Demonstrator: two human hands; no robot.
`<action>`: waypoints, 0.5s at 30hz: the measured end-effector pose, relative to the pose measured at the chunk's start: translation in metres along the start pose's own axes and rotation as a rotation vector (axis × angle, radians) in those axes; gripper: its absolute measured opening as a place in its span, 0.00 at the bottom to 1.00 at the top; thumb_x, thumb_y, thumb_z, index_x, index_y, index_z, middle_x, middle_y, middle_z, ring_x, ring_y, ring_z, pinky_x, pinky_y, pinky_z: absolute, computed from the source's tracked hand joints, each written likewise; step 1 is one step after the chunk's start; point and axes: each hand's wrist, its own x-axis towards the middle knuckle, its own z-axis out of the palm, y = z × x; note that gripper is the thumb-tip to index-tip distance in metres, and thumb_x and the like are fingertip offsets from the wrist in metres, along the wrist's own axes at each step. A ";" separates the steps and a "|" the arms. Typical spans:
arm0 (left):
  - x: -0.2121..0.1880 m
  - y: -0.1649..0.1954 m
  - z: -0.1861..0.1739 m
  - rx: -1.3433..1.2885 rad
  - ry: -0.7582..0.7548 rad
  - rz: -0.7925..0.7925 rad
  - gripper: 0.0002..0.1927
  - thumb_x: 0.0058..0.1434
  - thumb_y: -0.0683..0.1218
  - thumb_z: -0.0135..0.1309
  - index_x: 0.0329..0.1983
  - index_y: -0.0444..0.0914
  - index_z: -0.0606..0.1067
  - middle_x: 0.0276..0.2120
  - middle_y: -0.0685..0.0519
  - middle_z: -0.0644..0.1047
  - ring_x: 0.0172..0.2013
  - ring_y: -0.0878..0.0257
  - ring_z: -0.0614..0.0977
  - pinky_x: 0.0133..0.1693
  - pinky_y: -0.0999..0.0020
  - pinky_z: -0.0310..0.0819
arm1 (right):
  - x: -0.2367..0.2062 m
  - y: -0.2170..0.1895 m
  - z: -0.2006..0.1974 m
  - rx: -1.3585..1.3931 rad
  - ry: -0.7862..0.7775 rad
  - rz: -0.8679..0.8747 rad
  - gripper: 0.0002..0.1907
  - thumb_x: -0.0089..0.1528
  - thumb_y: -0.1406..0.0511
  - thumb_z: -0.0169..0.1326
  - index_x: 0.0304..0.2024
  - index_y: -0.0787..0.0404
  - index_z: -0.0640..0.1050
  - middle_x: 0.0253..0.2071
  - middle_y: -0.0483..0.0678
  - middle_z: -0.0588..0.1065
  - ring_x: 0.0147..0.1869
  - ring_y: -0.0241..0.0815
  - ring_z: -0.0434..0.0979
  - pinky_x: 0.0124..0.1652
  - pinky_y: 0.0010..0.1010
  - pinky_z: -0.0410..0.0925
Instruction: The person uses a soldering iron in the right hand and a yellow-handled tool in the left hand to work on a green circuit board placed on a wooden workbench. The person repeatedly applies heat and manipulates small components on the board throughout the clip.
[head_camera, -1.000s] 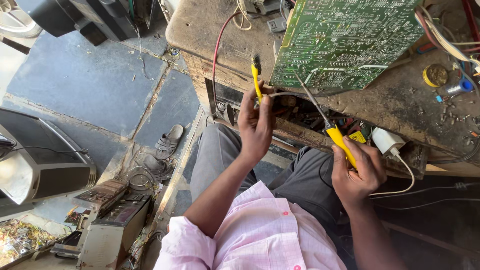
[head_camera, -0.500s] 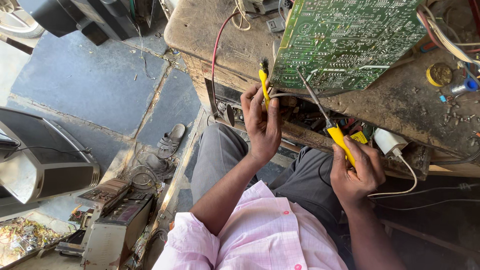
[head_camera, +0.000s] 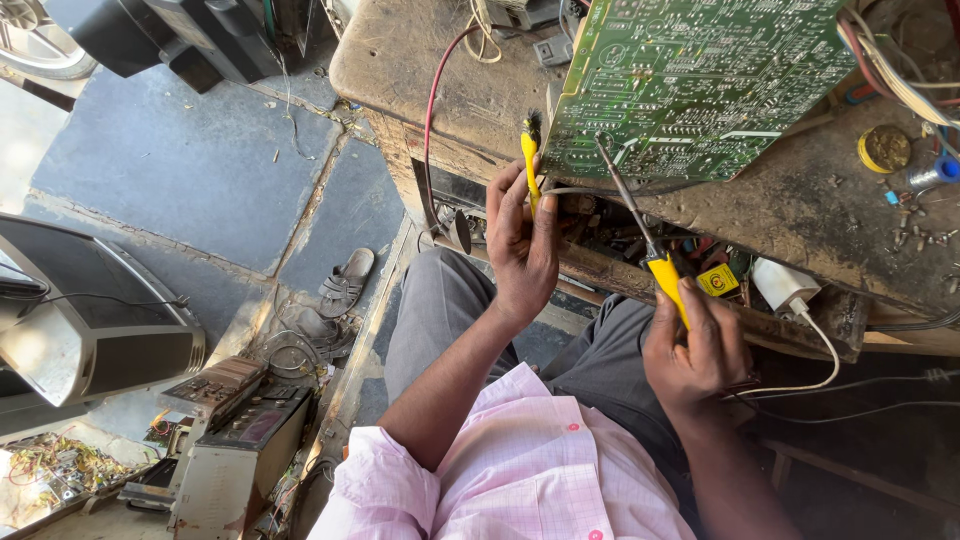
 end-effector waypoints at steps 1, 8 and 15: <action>0.001 0.000 -0.001 0.015 -0.001 -0.004 0.20 0.78 0.41 0.45 0.72 0.36 0.65 0.64 0.47 0.64 0.57 0.66 0.78 0.52 0.74 0.84 | 0.000 -0.002 0.002 0.009 0.017 0.006 0.17 0.66 0.75 0.66 0.56 0.72 0.77 0.48 0.57 0.77 0.50 0.51 0.83 0.46 0.34 0.79; 0.004 -0.003 -0.004 0.010 -0.033 0.050 0.19 0.79 0.41 0.46 0.71 0.36 0.66 0.62 0.48 0.63 0.62 0.65 0.74 0.60 0.71 0.80 | -0.004 -0.010 0.015 0.076 0.048 0.091 0.16 0.66 0.76 0.65 0.55 0.71 0.77 0.45 0.57 0.77 0.48 0.50 0.83 0.43 0.35 0.78; 0.003 -0.003 -0.004 0.007 -0.023 0.035 0.18 0.78 0.41 0.47 0.69 0.35 0.68 0.61 0.48 0.63 0.60 0.65 0.74 0.59 0.72 0.81 | -0.009 -0.014 0.021 0.063 0.066 0.093 0.17 0.66 0.76 0.65 0.56 0.71 0.76 0.46 0.57 0.76 0.48 0.50 0.83 0.44 0.35 0.78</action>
